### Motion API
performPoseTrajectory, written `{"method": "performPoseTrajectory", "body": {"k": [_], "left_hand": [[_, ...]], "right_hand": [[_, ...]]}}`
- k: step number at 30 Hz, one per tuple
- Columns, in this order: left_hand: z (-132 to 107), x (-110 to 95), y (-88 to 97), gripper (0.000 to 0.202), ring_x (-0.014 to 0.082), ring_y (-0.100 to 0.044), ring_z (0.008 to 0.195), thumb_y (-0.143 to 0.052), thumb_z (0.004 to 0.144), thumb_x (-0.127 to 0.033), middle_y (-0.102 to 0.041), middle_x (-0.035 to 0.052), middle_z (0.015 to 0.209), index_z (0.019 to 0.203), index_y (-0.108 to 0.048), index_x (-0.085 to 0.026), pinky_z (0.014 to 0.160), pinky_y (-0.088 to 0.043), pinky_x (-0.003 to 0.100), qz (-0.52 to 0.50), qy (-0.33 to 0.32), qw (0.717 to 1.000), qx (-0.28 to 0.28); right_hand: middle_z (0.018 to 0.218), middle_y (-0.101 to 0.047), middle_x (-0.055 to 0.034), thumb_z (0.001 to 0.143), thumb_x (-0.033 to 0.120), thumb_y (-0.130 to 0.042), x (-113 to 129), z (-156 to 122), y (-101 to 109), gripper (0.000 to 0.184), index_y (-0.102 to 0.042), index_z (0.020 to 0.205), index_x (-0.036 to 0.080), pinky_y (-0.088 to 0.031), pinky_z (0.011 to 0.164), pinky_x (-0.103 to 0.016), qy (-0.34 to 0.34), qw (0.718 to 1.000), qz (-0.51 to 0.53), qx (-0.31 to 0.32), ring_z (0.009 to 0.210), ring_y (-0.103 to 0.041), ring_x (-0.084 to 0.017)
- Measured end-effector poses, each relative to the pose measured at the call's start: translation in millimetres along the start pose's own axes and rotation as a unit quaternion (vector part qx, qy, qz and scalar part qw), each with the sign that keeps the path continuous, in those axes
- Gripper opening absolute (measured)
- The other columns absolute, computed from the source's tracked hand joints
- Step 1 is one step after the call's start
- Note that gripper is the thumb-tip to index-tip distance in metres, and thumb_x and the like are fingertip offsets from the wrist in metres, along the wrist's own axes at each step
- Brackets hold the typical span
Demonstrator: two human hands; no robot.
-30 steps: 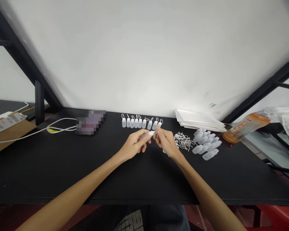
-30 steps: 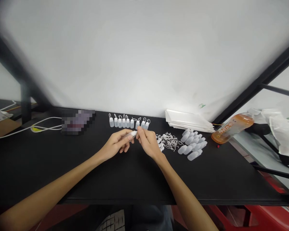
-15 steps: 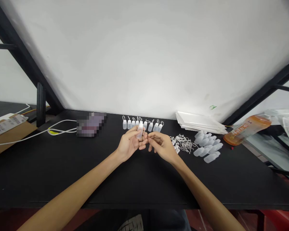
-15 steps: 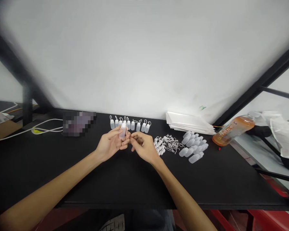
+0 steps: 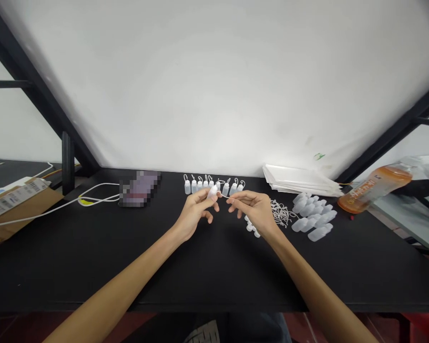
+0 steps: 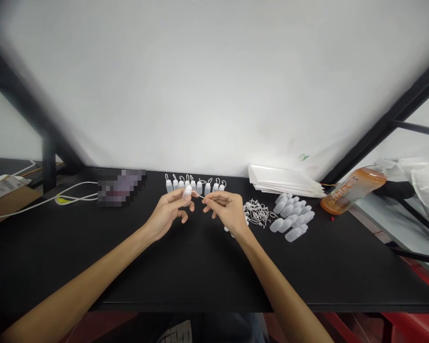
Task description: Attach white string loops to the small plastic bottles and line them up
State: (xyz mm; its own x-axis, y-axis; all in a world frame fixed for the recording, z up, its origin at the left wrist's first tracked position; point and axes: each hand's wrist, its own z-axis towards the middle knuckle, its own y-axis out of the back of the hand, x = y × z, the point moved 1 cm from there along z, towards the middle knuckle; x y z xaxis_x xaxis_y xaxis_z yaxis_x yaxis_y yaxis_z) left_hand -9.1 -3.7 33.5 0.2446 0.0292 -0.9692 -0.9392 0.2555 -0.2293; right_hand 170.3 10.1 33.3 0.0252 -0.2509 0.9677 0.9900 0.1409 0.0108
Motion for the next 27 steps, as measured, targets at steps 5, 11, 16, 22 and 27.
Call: {"method": "performPoseTrajectory", "body": {"k": [5,11,16,22,27], "left_hand": [[2,2,0.6,0.037,0.0147,-0.06,0.063,-0.063,0.083,-0.033,-0.062,0.0047,0.078,0.114,-0.061,-0.013,0.05,-0.049,0.025,0.052,0.004,0.998,0.037],[-1,10,-4.1,0.026,0.0078,-0.043,0.053,-0.057,0.085,-0.032,-0.047,-0.0028,0.068,0.106,-0.062,-0.017,0.043,-0.035,0.019,0.097,0.005,0.993,0.069],[-4,13,-5.4,0.023,0.0063,-0.028,0.052,-0.055,0.09,-0.038,-0.034,-0.0053,0.064,0.099,-0.06,-0.017,0.044,-0.025,0.019,0.128,0.004,0.988,0.084],[-3,15,-5.5,0.02,0.0072,-0.029,0.053,-0.055,0.089,-0.036,-0.036,-0.0048,0.066,0.096,-0.058,-0.018,0.044,-0.025,0.019,0.112,0.011,0.989,0.092],[-2,15,-5.7,0.022,0.0075,-0.029,0.053,-0.055,0.09,-0.039,-0.038,-0.0043,0.066,0.094,-0.057,-0.018,0.044,-0.027,0.019,0.092,0.017,0.99,0.102]], "right_hand": [[0.059,-0.066,-0.0022,0.067,0.036,-0.081,6,1,4,0.023,-0.073,0.074,0.016,-0.056,0.051,-0.029,0.013,1.0,0.002,-0.015,0.053,-0.062,-0.015],[0.066,-0.068,-0.0027,0.07,0.04,-0.079,6,-1,2,0.026,-0.074,0.08,0.016,-0.061,0.064,-0.035,-0.005,0.999,0.015,0.029,0.06,-0.064,-0.015],[0.069,-0.066,-0.0029,0.072,0.041,-0.078,4,-1,0,0.028,-0.072,0.079,0.015,-0.061,0.063,-0.032,-0.017,0.998,0.035,0.05,0.063,-0.063,-0.014],[0.073,-0.064,-0.0034,0.075,0.045,-0.075,4,-1,0,0.031,-0.07,0.08,0.015,-0.062,0.065,-0.032,-0.024,0.995,0.046,0.083,0.068,-0.063,-0.015],[0.073,-0.063,-0.0025,0.075,0.047,-0.074,5,-2,0,0.032,-0.068,0.079,0.016,-0.062,0.069,-0.034,-0.028,0.994,0.048,0.092,0.068,-0.063,-0.014]]}}
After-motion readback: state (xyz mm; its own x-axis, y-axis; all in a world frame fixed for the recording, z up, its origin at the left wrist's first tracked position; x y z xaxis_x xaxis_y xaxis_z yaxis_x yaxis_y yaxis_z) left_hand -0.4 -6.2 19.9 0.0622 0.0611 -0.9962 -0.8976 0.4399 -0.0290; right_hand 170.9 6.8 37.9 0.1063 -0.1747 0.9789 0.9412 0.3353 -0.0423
